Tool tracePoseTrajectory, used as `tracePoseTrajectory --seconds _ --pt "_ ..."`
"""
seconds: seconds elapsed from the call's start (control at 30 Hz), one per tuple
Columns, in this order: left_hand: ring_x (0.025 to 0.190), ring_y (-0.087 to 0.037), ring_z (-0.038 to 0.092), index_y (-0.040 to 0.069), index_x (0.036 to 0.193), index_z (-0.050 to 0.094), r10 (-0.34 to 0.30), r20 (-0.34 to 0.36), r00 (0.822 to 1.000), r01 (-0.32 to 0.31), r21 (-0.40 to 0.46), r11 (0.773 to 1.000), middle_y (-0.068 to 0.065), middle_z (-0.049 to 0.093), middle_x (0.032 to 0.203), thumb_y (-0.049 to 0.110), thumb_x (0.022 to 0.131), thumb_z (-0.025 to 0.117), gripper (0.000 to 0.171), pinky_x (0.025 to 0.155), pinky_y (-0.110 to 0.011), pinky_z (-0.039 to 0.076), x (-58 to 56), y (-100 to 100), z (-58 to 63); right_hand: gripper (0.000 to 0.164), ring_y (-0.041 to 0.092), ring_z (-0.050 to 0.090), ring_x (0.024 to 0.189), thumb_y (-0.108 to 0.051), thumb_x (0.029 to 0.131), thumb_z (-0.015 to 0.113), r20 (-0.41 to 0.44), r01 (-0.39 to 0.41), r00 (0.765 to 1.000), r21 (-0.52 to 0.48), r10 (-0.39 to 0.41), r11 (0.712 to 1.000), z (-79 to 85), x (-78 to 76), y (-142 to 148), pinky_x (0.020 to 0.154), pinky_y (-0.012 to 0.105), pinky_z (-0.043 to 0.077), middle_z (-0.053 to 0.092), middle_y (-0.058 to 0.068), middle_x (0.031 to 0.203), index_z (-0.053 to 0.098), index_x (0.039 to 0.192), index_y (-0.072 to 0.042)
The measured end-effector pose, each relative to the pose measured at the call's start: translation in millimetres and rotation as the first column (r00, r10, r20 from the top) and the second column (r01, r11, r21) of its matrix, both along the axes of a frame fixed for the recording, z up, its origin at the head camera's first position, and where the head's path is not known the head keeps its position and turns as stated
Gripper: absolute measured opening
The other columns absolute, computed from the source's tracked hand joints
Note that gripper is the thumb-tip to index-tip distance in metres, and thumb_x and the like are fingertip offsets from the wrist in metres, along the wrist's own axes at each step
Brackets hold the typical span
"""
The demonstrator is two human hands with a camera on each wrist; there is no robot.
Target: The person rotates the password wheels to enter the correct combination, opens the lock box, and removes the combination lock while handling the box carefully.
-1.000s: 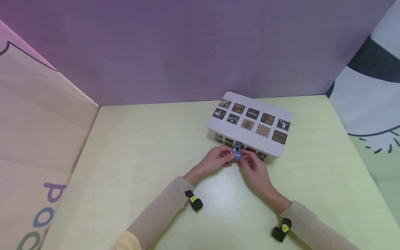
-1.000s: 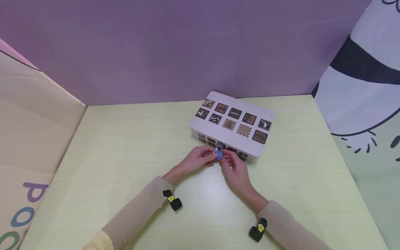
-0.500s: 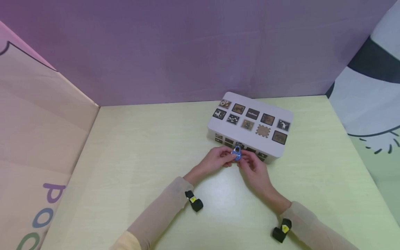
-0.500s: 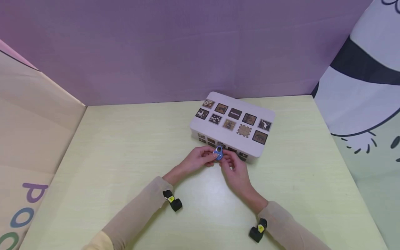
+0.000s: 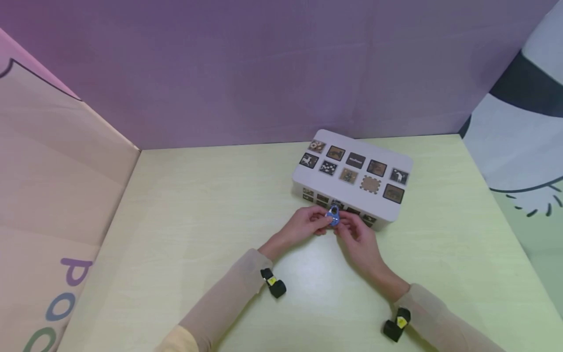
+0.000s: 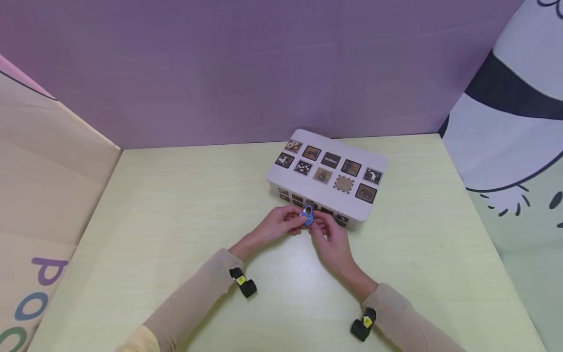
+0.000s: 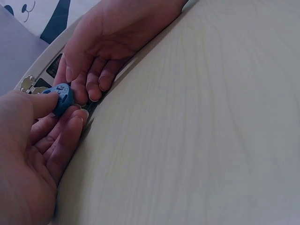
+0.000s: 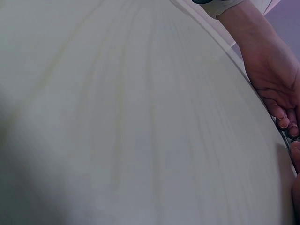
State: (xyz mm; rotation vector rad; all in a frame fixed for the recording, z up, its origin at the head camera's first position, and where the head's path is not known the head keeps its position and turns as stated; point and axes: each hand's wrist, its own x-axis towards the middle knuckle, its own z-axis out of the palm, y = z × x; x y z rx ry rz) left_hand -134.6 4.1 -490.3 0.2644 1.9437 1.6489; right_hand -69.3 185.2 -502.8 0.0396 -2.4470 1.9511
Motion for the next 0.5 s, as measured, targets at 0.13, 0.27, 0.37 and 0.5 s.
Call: tracePoseTrajectory --seconds 0.13,0.27,0.37,0.5 --pt "0.082 -0.015 0.067 0.001 0.117 0.068 0.000 -0.001 1.000 0.000 -0.003 1.000 -0.010 0.072 0.100 0.018 0.101 0.067 0.023 0.079 -0.027 0.063 0.3 0.4 0.0 0.033 0.013 0.068 0.096 -0.003 0.103 0.058 0.001 -0.001 1.000 0.002 0.001 1.000 -1.7 -0.6 0.4 0.088 0.020 0.060 0.069 0.020 0.114 0.057 0.135 0.003" --pt "0.081 -0.015 0.067 0.001 0.116 0.068 0.003 -0.010 1.000 -0.003 -0.008 1.000 -0.009 0.072 0.098 0.017 0.101 0.067 0.022 0.078 -0.027 0.063 0.7 0.5 1.0 0.033 0.014 0.068 0.097 -0.004 0.103 0.058 -0.006 -0.005 1.000 0.006 0.005 1.000 -3.0 -0.7 1.0 0.088 0.020 0.059 0.069 0.020 0.114 0.057 0.135 0.003" --pt "0.080 -0.014 0.067 0.002 0.116 0.068 0.004 -0.023 1.000 -0.004 -0.018 1.000 -0.007 0.072 0.097 0.017 0.101 0.067 0.021 0.077 -0.026 0.063 1.0 0.9 1.9 0.032 0.014 0.068 0.097 -0.004 0.104 0.058 -0.013 -0.008 1.000 0.008 0.008 1.000 -3.6 -0.7 1.4 0.088 0.020 0.059 0.069 0.019 0.114 0.057 0.135 0.003" --pt "0.080 -0.014 0.067 0.002 0.115 0.069 0.007 -0.031 1.000 -0.008 -0.027 1.000 -0.006 0.072 0.096 0.017 0.101 0.067 0.021 0.076 -0.026 0.062 1.2 1.4 2.5 0.032 0.014 0.067 0.096 -0.003 0.103 0.058 -0.018 -0.006 1.000 0.010 0.006 1.000 -3.4 -0.7 1.5 0.087 0.020 0.059 0.069 0.019 0.113 0.057 0.135 0.003"
